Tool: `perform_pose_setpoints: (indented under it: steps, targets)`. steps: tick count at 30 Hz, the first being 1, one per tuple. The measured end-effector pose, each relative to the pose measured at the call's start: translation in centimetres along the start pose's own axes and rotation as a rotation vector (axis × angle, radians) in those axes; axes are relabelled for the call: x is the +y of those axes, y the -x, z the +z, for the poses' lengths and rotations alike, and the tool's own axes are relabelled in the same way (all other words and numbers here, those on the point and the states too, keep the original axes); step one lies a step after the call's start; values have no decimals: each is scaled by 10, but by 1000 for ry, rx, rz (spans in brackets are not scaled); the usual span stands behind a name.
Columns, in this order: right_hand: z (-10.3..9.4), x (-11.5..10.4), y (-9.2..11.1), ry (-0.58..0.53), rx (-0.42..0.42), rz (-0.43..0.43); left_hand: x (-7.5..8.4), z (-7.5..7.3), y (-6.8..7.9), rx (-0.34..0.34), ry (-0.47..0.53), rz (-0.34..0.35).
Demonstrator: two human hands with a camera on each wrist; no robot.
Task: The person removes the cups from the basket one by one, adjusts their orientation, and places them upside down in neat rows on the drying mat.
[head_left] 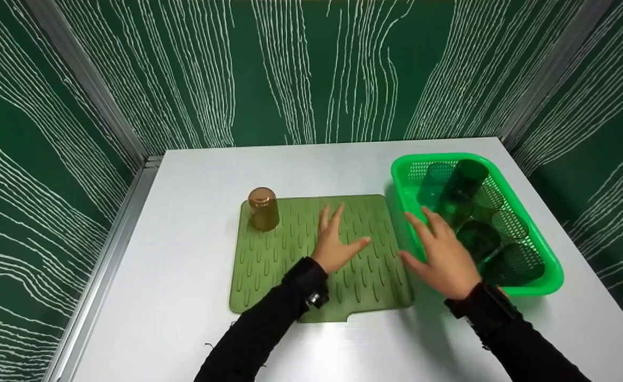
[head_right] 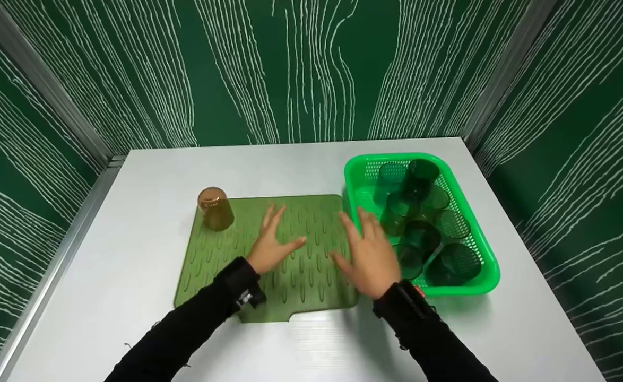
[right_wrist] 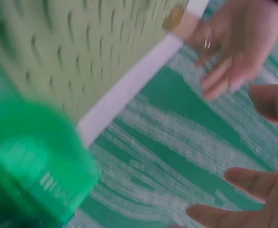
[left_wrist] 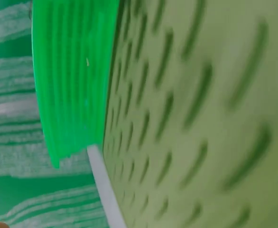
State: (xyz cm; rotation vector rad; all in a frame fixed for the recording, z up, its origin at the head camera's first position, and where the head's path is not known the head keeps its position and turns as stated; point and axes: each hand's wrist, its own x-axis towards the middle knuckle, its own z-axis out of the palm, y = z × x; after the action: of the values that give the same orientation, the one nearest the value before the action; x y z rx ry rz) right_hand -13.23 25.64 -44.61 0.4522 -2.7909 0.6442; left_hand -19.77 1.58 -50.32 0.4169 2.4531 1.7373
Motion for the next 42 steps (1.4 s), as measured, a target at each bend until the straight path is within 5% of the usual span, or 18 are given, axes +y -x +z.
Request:
perform_pose_setpoints:
  steps: [5,8,12,21,24,30,32,35,39,42]
  targets:
    - [-16,20,7,8,33,94,-31,32,1,-90,4,-28]
    - [-22,31,11,28,17,142,-23,44,7,-138,-10,-61]
    - [-22,43,16,57,-30,178,13,52,16,-176,15,-104]
    - [-13,57,23,109,-122,161,26,92,14,-191,36,-186]
    - [-11,60,23,91,-155,157,12,112,7,-164,41,-169]
    - [-8,65,24,60,-202,173,-50,166,-25,-156,-27,-146]
    - [-7,66,24,46,-222,177,-54,172,-28,-165,-32,-147]
    - [-6,68,23,25,-250,177,-33,162,-20,-189,-20,-146]
    - [-6,69,22,-1,-272,185,14,139,-2,-228,67,-211]
    - [-6,68,21,-14,-273,192,34,133,4,-226,118,-263]
